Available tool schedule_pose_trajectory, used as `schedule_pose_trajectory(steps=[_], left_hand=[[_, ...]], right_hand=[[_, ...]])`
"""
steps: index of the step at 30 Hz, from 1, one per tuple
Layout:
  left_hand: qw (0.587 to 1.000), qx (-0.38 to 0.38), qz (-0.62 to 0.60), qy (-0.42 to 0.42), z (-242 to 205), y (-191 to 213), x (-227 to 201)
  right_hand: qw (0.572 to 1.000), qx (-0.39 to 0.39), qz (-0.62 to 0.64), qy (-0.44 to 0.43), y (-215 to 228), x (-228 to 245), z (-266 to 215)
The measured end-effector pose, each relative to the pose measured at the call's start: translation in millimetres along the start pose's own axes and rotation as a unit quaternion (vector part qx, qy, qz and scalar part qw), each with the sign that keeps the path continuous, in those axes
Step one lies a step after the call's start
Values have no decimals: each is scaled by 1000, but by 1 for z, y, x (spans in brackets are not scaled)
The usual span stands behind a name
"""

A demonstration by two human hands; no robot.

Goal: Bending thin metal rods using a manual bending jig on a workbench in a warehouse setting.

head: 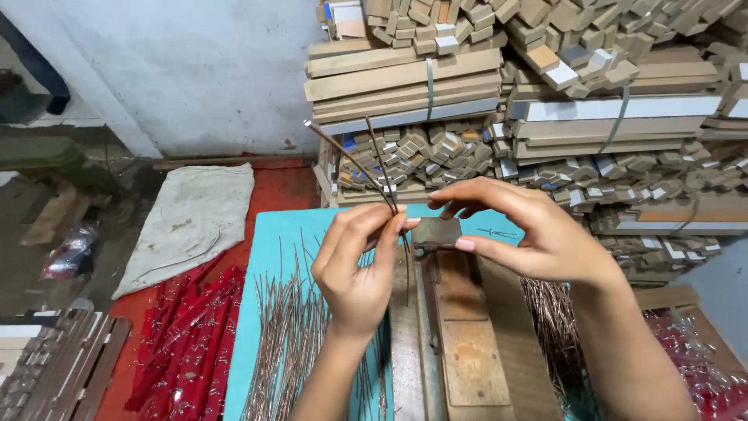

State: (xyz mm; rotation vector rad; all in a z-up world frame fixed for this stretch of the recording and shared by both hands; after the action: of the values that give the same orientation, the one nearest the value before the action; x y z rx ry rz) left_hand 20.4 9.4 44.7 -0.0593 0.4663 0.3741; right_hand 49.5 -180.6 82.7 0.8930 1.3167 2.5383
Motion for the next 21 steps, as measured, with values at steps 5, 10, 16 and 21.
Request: schedule_pose_trajectory(steps=[5, 10, 16, 21], left_hand=[[991, 80, -100, 31, 8, -9, 8], [980, 144, -113, 80, 2, -16, 27], [973, 187, -115, 72, 0, -17, 30], [968, 204, -122, 79, -4, -22, 35]], right_hand=[[999, -23, 29, -13, -11, 0, 13], [997, -62, 38, -5, -15, -1, 22], [992, -104, 66, -1, -20, -2, 24], [988, -131, 86, -3, -18, -1, 27]])
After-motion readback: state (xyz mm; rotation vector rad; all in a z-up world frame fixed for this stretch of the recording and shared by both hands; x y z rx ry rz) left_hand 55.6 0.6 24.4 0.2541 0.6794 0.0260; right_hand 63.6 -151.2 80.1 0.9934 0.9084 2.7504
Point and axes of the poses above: each hand's wrist, its own z-axis towards the middle knuckle, its own y-axis out of the back of the hand, x = y × z, the point moved 5 cm from there along z, towards the middle knuckle, and after that the axes turned 3 degrees about x, right-handed, at the moved point
